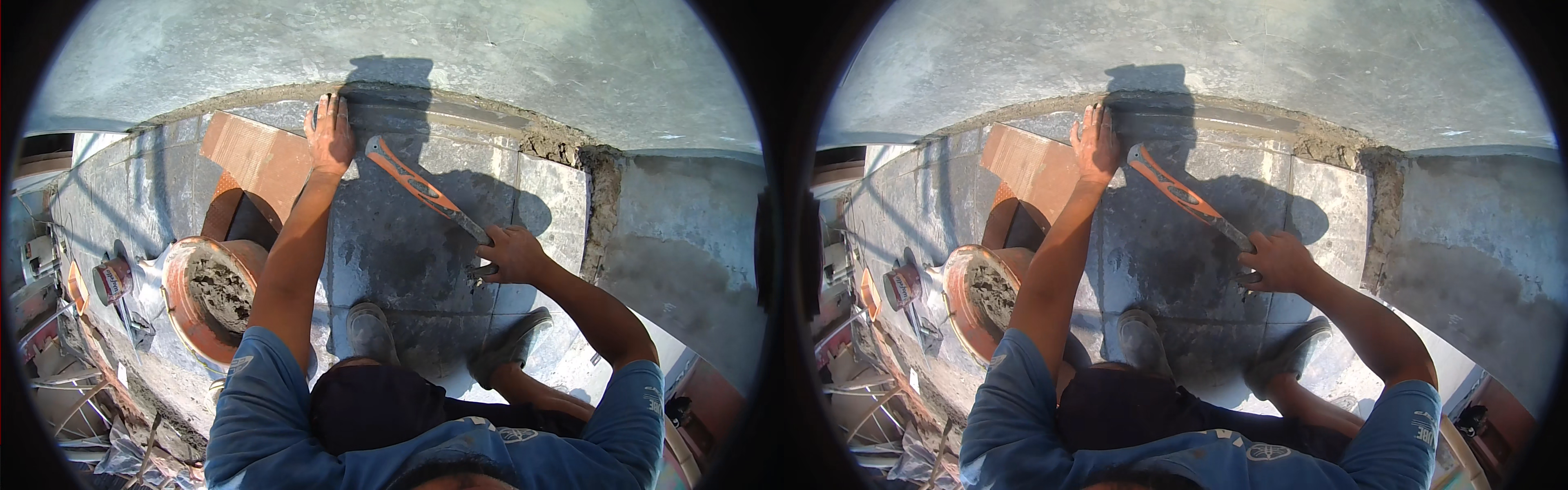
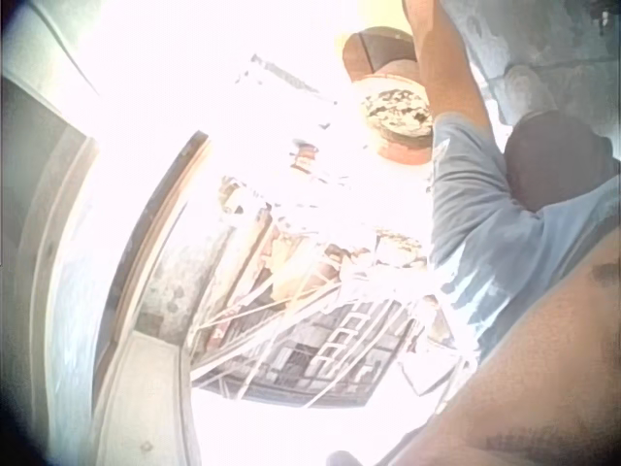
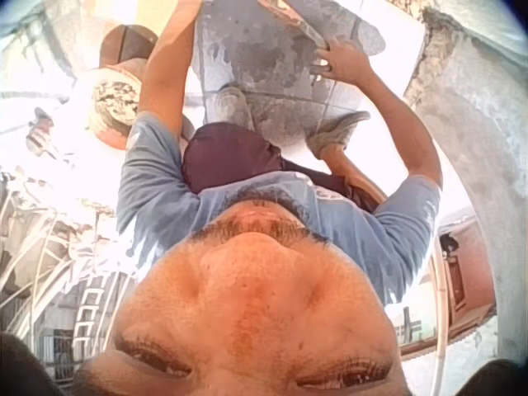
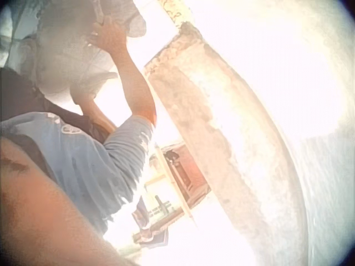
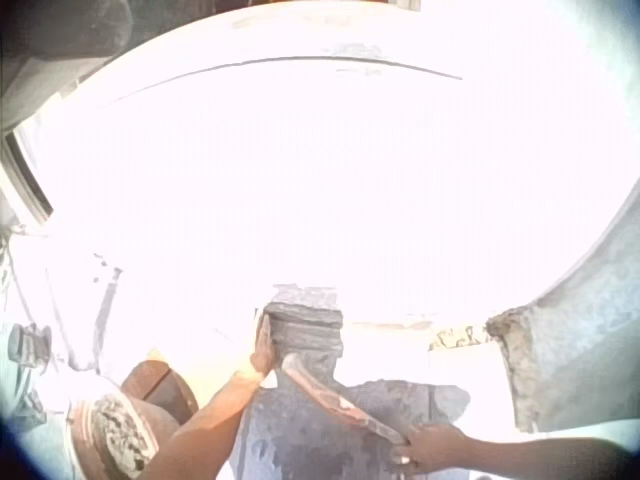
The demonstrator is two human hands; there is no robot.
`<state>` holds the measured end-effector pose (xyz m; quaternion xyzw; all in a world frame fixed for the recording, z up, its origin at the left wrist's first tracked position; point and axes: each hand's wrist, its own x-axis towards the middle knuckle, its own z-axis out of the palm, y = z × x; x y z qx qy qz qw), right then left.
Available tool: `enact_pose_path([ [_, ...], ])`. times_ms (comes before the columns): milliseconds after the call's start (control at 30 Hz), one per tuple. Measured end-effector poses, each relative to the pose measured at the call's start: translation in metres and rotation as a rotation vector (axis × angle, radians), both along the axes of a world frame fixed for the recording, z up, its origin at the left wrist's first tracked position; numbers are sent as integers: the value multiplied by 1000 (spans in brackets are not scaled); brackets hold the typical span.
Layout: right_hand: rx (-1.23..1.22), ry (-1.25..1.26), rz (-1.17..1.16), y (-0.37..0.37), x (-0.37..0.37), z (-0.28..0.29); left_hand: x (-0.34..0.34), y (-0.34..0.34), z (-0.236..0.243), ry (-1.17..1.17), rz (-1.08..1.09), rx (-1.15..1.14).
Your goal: The person kneels on a tiled floor and repeatedly places a single tile into a gap, checks its fit, and removes it. They use a hammer to tap the tile and surrounding area, and a trowel to spread cement from a bucket. The tile is handled multiple times without being permanently set.
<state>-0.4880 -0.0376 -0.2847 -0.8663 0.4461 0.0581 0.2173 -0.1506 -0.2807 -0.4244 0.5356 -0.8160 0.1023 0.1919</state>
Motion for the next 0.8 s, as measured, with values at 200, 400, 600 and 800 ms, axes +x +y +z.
enact_pose_path([
  [200, -6, -89, -16, 77, -20, -55, -21, 25, 19, 221, 98, 27],
  [400, -73, -131, -38, 91, -24, -68, -13, 58, 23, 145, 175, 173],
  [600, -218, -140, -89, 97, -11, -81, 27, 63, 31, -8, 275, 273],
  [800, -231, -120, -108, 103, -7, -85, 33, 70, 57, 116, 465, 404],
])
